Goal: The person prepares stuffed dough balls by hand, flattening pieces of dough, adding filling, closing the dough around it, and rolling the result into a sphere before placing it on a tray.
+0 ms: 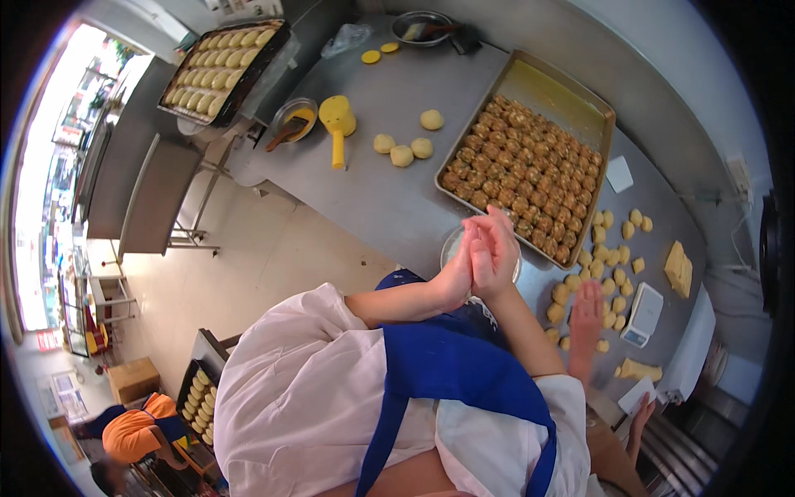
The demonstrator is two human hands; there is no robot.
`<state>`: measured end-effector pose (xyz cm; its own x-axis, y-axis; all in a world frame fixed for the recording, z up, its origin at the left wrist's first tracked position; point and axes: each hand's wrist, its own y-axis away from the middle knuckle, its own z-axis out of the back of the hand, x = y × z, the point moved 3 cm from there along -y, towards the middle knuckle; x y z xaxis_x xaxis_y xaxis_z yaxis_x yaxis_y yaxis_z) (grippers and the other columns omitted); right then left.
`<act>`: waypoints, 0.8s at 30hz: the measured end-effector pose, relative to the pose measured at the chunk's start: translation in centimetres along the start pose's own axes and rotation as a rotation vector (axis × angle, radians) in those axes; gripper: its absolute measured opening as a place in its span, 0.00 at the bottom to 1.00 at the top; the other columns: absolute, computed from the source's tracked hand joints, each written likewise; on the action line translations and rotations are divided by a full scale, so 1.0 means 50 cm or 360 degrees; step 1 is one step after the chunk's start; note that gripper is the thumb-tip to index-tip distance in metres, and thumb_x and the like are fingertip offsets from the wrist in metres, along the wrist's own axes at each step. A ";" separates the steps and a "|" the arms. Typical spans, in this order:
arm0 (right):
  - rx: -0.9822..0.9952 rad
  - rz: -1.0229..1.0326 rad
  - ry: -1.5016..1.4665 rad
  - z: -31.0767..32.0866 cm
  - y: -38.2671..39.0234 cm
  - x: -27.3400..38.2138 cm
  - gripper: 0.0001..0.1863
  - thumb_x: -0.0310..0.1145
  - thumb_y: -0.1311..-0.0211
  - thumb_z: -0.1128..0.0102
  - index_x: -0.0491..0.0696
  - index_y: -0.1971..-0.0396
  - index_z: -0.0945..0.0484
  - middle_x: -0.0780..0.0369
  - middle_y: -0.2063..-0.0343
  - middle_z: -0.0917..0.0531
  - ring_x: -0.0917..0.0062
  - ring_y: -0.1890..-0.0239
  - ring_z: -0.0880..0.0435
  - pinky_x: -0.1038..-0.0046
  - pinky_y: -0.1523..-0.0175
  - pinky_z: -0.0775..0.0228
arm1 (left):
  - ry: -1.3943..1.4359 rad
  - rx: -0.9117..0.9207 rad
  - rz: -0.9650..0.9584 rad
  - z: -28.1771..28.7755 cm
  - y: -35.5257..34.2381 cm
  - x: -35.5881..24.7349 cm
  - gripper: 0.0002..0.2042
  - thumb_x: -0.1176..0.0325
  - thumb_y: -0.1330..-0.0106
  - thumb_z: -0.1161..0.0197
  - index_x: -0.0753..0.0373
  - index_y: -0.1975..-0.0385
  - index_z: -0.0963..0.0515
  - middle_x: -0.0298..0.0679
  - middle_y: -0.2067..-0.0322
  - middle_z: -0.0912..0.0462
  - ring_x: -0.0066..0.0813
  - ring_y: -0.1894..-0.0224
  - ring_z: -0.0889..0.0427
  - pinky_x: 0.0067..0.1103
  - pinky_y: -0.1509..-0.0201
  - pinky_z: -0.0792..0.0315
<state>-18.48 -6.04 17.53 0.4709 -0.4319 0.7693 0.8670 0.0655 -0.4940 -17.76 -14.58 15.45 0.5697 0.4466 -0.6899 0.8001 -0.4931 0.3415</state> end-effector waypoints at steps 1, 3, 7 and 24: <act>0.0020 -0.0164 -0.0215 -0.009 -0.003 -0.011 0.30 0.55 0.34 0.55 0.43 0.47 0.27 0.57 0.57 0.20 0.66 0.55 0.23 0.61 0.38 0.39 | -0.0003 -0.0006 0.0040 0.008 -0.007 0.001 0.36 0.34 0.28 0.74 0.57 0.36 0.39 0.36 0.39 0.32 0.29 0.37 0.31 0.26 0.35 0.34; 0.0023 -0.0668 -0.0848 -0.041 0.001 -0.044 0.36 0.62 0.33 0.59 0.43 0.45 0.29 0.57 0.56 0.21 0.69 0.53 0.24 0.64 0.39 0.38 | 0.0276 0.0043 0.0286 0.021 -0.020 0.002 0.36 0.33 0.29 0.74 0.53 0.34 0.40 0.35 0.37 0.33 0.29 0.36 0.32 0.27 0.34 0.35; -0.0017 -0.0761 -0.1214 -0.050 -0.013 -0.090 0.40 0.66 0.30 0.70 0.44 0.40 0.33 0.60 0.53 0.24 0.76 0.49 0.28 0.68 0.36 0.42 | 0.0476 0.0105 0.0621 0.020 -0.030 0.012 0.39 0.28 0.33 0.71 0.47 0.30 0.44 0.33 0.34 0.36 0.28 0.35 0.33 0.30 0.31 0.39; 0.0294 -0.0609 0.0149 0.005 -0.151 -0.266 0.16 0.50 0.46 0.30 0.52 0.73 0.17 0.62 0.86 0.19 0.70 0.83 0.18 0.68 0.72 0.27 | 0.1191 -0.0171 0.0321 0.203 -0.118 0.045 0.25 0.45 0.27 0.52 0.62 0.48 0.27 0.42 0.51 0.21 0.42 0.40 0.27 0.36 0.31 0.38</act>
<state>-31.26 -0.54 11.12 0.1006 -0.5354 0.8386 0.9948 0.0411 -0.0931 -23.10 -18.27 5.42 0.6504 0.7596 -0.0071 0.6599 -0.5604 0.5005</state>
